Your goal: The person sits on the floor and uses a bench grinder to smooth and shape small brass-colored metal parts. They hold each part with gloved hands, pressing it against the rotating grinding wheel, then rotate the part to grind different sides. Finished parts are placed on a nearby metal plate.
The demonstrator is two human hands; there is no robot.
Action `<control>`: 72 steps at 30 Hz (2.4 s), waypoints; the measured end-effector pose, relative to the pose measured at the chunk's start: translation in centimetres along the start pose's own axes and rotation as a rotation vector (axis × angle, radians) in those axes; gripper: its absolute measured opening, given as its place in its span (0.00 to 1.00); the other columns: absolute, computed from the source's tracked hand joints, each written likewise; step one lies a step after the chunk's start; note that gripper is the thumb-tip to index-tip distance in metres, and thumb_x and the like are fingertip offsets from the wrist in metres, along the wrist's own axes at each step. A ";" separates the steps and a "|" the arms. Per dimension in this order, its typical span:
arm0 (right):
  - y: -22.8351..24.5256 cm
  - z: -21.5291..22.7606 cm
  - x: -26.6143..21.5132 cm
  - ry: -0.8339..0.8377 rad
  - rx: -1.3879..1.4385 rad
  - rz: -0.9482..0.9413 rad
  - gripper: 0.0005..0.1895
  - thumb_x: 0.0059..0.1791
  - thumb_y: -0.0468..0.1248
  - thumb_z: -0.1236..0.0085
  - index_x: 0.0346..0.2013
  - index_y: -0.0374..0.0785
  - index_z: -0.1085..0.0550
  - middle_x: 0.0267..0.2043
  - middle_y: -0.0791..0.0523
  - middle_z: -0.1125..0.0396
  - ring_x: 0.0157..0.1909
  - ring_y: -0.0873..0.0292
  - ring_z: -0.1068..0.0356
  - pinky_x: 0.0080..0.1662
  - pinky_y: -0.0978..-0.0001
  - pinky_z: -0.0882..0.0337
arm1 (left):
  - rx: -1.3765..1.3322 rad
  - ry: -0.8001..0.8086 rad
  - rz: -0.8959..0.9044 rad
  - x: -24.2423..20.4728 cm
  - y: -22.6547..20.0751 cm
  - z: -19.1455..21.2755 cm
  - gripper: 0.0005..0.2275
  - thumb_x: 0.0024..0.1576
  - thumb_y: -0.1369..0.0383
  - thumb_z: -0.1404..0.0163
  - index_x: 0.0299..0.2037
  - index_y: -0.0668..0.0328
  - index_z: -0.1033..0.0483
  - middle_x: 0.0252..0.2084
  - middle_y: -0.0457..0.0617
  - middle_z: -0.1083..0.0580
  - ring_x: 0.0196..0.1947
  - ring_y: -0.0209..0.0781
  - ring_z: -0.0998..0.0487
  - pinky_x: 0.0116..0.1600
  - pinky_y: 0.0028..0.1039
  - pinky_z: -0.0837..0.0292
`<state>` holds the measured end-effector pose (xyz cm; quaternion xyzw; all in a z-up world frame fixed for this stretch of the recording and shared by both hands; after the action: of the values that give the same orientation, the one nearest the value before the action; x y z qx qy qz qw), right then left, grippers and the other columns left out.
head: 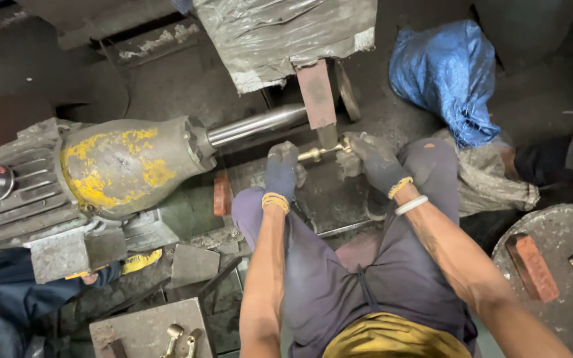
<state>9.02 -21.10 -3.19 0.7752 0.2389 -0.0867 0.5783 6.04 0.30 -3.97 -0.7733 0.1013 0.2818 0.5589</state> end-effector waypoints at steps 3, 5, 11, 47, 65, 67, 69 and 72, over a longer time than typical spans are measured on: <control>1.1 -0.8 -1.1 0.147 0.129 0.084 0.11 0.63 0.36 0.55 0.44 0.28 0.33 0.32 0.57 0.38 0.30 0.65 0.40 0.34 0.72 0.35 | -0.094 0.071 -0.155 -0.7 -0.4 -0.9 0.06 0.67 0.66 0.55 0.49 0.56 0.35 0.22 0.43 0.37 0.17 0.29 0.38 0.21 0.23 0.43; 2.1 -0.5 -1.6 0.120 0.059 0.167 0.11 0.59 0.35 0.57 0.52 0.31 0.32 0.32 0.58 0.37 0.31 0.67 0.39 0.34 0.75 0.35 | -0.128 0.075 -0.236 -0.8 -0.9 -1.4 0.07 0.63 0.70 0.53 0.50 0.55 0.35 0.27 0.40 0.36 0.19 0.28 0.38 0.21 0.23 0.44; 2.4 -1.5 -2.2 0.223 0.190 0.116 0.08 0.62 0.33 0.56 0.50 0.28 0.33 0.34 0.58 0.39 0.34 0.68 0.41 0.35 0.77 0.39 | -0.108 0.076 -0.143 -1.0 -1.0 -1.4 0.05 0.62 0.69 0.53 0.46 0.55 0.34 0.22 0.42 0.38 0.15 0.30 0.40 0.19 0.24 0.49; 0.2 -1.4 -0.4 0.067 -0.153 0.060 0.10 0.57 0.35 0.55 0.31 0.36 0.33 0.24 0.56 0.36 0.22 0.66 0.38 0.27 0.68 0.31 | -0.098 0.055 -0.214 -2.4 -1.5 0.7 0.05 0.61 0.74 0.52 0.43 0.60 0.35 0.22 0.44 0.38 0.16 0.33 0.37 0.21 0.26 0.42; 1.6 -0.9 -1.5 0.034 -0.276 0.263 0.17 0.54 0.32 0.48 0.58 0.30 0.29 0.44 0.56 0.27 0.43 0.66 0.25 0.45 0.74 0.24 | -0.087 0.025 -0.095 -3.4 -1.6 0.8 0.09 0.65 0.66 0.51 0.44 0.63 0.35 0.22 0.44 0.37 0.18 0.32 0.35 0.22 0.25 0.39; 1.6 -1.0 -0.9 0.023 -0.274 0.237 0.15 0.55 0.32 0.49 0.56 0.28 0.27 0.42 0.55 0.26 0.42 0.65 0.25 0.45 0.73 0.23 | -0.026 0.035 -0.252 -3.2 -2.1 0.8 0.10 0.65 0.68 0.51 0.49 0.63 0.37 0.28 0.44 0.35 0.22 0.30 0.33 0.26 0.24 0.35; 0.9 -0.8 -0.9 0.042 -0.234 0.201 0.14 0.56 0.32 0.52 0.54 0.28 0.27 0.41 0.55 0.25 0.40 0.65 0.25 0.45 0.74 0.23 | 0.141 0.035 -0.509 -3.4 -2.5 0.6 0.16 0.62 0.71 0.51 0.59 0.58 0.39 0.35 0.43 0.31 0.26 0.27 0.31 0.28 0.22 0.32; 0.8 -0.3 -0.8 -0.025 -0.382 0.284 0.14 0.55 0.31 0.50 0.54 0.28 0.26 0.42 0.55 0.26 0.40 0.66 0.28 0.42 0.73 0.26 | 0.090 0.027 -0.389 -2.0 -1.2 1.0 0.15 0.62 0.75 0.52 0.57 0.61 0.38 0.36 0.45 0.33 0.24 0.28 0.33 0.26 0.22 0.36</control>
<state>8.63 -21.20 -2.13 0.6765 0.1322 0.0328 0.7237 4.67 1.31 -2.15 -0.7564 -0.0299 0.1532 0.6352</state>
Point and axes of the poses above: each hand's wrist, its own x-axis towards the middle knuckle, its own z-axis out of the back of the hand, y = z × x, the point moved 6 cm from there along x, towards the middle knuckle
